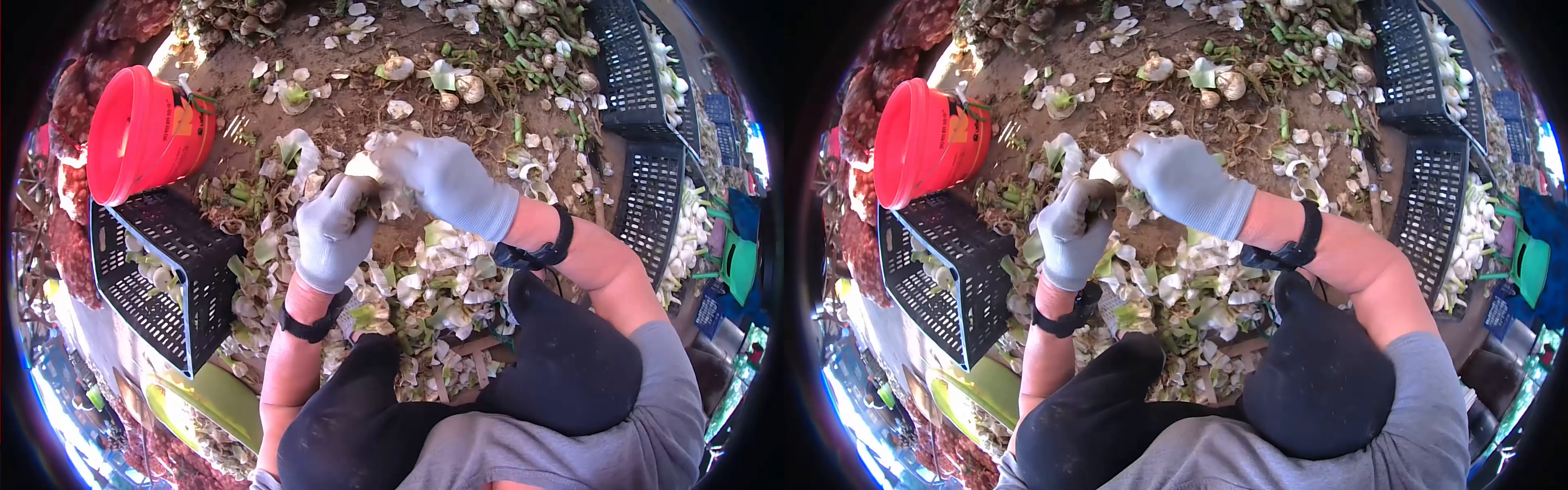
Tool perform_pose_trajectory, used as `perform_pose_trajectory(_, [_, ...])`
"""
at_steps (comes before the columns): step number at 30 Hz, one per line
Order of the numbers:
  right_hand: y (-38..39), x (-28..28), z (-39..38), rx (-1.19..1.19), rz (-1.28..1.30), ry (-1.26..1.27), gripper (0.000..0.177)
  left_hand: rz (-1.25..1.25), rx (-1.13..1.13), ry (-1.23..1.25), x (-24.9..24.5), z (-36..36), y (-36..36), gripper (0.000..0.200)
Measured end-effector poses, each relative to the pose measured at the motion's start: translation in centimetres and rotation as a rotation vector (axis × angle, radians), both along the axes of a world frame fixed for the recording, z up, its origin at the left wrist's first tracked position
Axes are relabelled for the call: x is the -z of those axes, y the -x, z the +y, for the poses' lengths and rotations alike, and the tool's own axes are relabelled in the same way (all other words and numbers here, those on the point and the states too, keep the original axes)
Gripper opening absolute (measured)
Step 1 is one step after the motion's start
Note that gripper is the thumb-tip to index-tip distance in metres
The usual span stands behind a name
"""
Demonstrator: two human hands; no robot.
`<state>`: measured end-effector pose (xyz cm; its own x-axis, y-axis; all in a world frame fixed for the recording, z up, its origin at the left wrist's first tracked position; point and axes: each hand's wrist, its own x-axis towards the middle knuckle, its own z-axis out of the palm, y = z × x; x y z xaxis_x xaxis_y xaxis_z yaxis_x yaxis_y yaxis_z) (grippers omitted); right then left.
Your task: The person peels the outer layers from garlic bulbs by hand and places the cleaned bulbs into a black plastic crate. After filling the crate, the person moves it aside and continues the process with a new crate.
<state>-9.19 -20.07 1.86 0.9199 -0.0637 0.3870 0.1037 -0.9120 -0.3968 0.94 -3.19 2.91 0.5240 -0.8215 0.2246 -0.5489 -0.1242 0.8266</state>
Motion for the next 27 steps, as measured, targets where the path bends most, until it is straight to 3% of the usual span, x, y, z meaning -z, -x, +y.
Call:
perform_pose_trajectory(4, [-0.7,1.4,-0.1,-0.029,-0.042,0.161,0.009,0.046,-0.008,0.008,0.8,0.3,0.5,0.029])
perform_pose_trajectory(7, [-0.9,2.4,-2.6,0.055,0.145,0.123,0.009,0.062,0.054,0.041,0.7,0.7,0.8,0.028])
perform_pose_trajectory(10, [0.3,7.7,-5.9,0.063,0.454,-0.280,0.017,0.012,0.130,0.113,1.1,0.9,0.2,0.028])
perform_pose_trajectory(11, [0.9,9.5,-6.7,-0.012,0.637,-0.826,0.025,-0.023,0.094,0.128,1.0,0.8,0.3,0.029])
perform_pose_trajectory(14, [1.9,2.4,-3.2,0.064,0.649,-2.154,0.031,-0.159,0.054,0.131,1.5,1.0,0.3,0.032])
perform_pose_trajectory(16, [2.8,3.3,-2.5,-0.206,0.415,-2.061,0.027,-0.269,0.073,0.122,1.6,0.8,0.4,0.032])
perform_pose_trajectory(18, [2.7,3.1,-2.5,-0.245,0.253,-1.737,0.024,-0.378,0.112,0.099,1.4,0.5,0.9,0.032])
perform_pose_trajectory(20, [2.1,2.1,-2.4,-0.069,0.169,-1.221,0.022,-0.275,0.084,0.076,2.4,0.7,1.2,0.035])
perform_pose_trajectory(21, [2.3,2.2,-2.4,-0.046,0.124,-1.290,0.023,-0.187,0.052,0.069,2.7,0.6,1.5,0.035])
perform_pose_trajectory(23, [2.2,2.1,-2.2,-0.098,0.031,-1.074,0.023,-0.024,-0.068,0.056,3.0,0.0,2.5,0.035])
perform_pose_trajectory(24, [2.0,2.0,-2.1,-0.126,-0.011,-0.963,0.023,0.354,-0.034,-0.011,2.4,-0.3,2.5,0.034])
perform_pose_trajectory(26, [1.8,2.1,-1.2,-0.190,0.045,-1.152,0.019,1.110,0.044,-0.148,1.6,-0.4,2.1,0.034])
perform_pose_trajectory(27, [1.8,1.7,-0.6,-0.204,0.124,-1.314,0.019,1.140,0.123,-0.223,3.0,-0.3,1.5,0.041])
